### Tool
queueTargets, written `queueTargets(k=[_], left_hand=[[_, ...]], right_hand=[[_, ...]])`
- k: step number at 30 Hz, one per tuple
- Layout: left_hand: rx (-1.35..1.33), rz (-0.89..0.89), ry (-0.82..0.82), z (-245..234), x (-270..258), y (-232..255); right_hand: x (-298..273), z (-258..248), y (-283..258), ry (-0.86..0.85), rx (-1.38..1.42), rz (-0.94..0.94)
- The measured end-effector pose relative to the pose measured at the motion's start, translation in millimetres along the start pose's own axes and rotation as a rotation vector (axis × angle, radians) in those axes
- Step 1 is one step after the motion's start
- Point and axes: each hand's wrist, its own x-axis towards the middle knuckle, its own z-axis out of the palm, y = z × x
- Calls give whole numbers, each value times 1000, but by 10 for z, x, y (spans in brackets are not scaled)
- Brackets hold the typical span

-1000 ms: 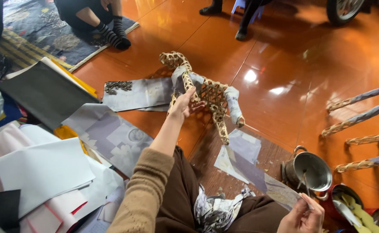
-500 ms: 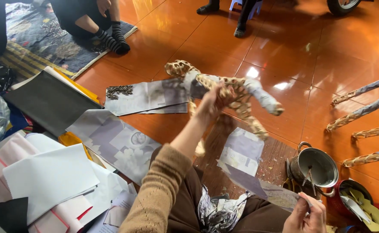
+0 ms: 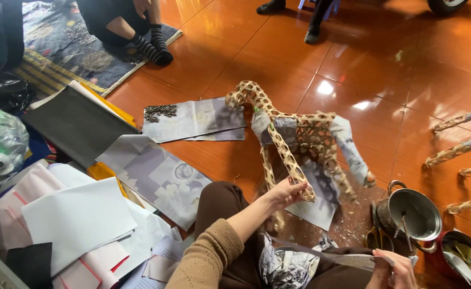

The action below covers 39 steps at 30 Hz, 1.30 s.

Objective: Covering a giraffe-shaped wicker frame with paper strips and paste

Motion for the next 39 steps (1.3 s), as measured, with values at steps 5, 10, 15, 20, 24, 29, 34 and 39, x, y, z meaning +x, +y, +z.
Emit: queueTargets(k=[5,10,15,20,24,29,34,39], left_hand=[[200,-78,-78,392,-475,97],[333,-329,-234,127,-655,159],[496,-150,76,-546,-516,601],[282,-98,136,-908,-466,822],[401,-18,179,-1123,-373,972],[1068,274,469,-1310,-33,1428],[1052,613,666,-1063,625,1439],[1359,1114,715,-1312,1191,1013]], right_hand=[[-121,-56,1030,-228,53,-28],[552,320,-171,-246,12,244],[1119,1110,77,-731,61,-73],[1277,2416,321,-892,31,-162],[1278,3279,584,-1033,-219,-373],[988,4298,1204,-1124,-368,-407],[972,4742,1559,-1205,-398,-311],[1147,4685,1611,-1258,-373,-286]])
